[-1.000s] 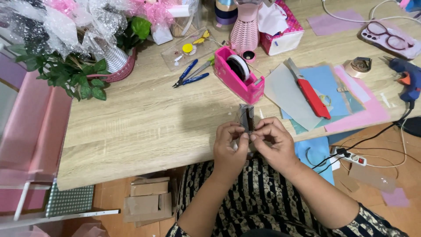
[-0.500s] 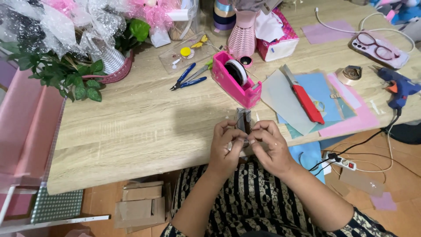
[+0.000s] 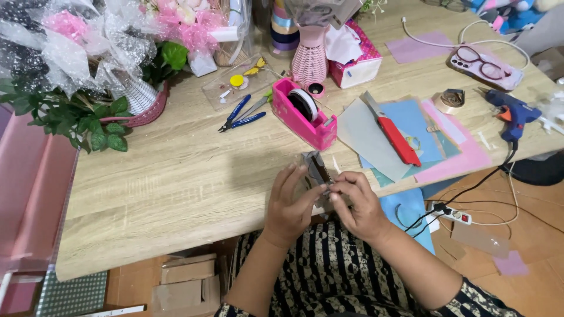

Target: The person assembles a small cardboard box by folding the flaps and securing them with adhesive tape. They manipulate the cardboard piece, fold the sides, and apply tape to the edges to hold the structure together.

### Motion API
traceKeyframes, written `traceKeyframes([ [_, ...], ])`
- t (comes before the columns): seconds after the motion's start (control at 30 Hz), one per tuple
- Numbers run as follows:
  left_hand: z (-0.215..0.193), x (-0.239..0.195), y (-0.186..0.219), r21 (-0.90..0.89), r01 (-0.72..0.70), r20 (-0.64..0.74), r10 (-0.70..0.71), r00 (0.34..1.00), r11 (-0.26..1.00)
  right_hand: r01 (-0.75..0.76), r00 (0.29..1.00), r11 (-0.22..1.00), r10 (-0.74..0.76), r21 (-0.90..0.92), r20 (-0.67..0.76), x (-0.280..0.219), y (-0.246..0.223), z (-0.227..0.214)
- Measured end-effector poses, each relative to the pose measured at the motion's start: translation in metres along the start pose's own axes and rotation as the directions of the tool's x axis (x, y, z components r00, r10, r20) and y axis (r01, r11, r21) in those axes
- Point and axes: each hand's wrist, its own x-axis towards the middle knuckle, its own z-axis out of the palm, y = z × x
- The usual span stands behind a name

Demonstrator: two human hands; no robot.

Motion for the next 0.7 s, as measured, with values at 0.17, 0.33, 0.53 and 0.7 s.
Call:
traceKeyframes([
  [0.17,0.002,0.008,0.010,0.141,-0.055,-0.032,0.060,0.998,0.988,0.007,1.000,1.000,-0.006,0.004,-0.014,0.000,0.003,-0.002],
  [0.33,-0.004,0.023,0.003,0.201,-0.126,-0.004,0.130,0.992,0.971,0.014,1.000,0.999,-0.014,-0.037,0.006,0.007,-0.002,-0.008],
  [0.53,-0.025,0.048,-0.007,0.105,-0.203,0.276,0.168,0.946,0.973,0.016,0.999,1.000,-0.016,0.023,0.042,0.016,0.007,-0.014],
  [0.7,-0.030,0.047,-0.011,-0.001,-0.161,0.430,0.146,0.891,0.987,0.038,0.977,0.992,-0.062,0.121,0.202,0.038,0.005,-0.029],
])
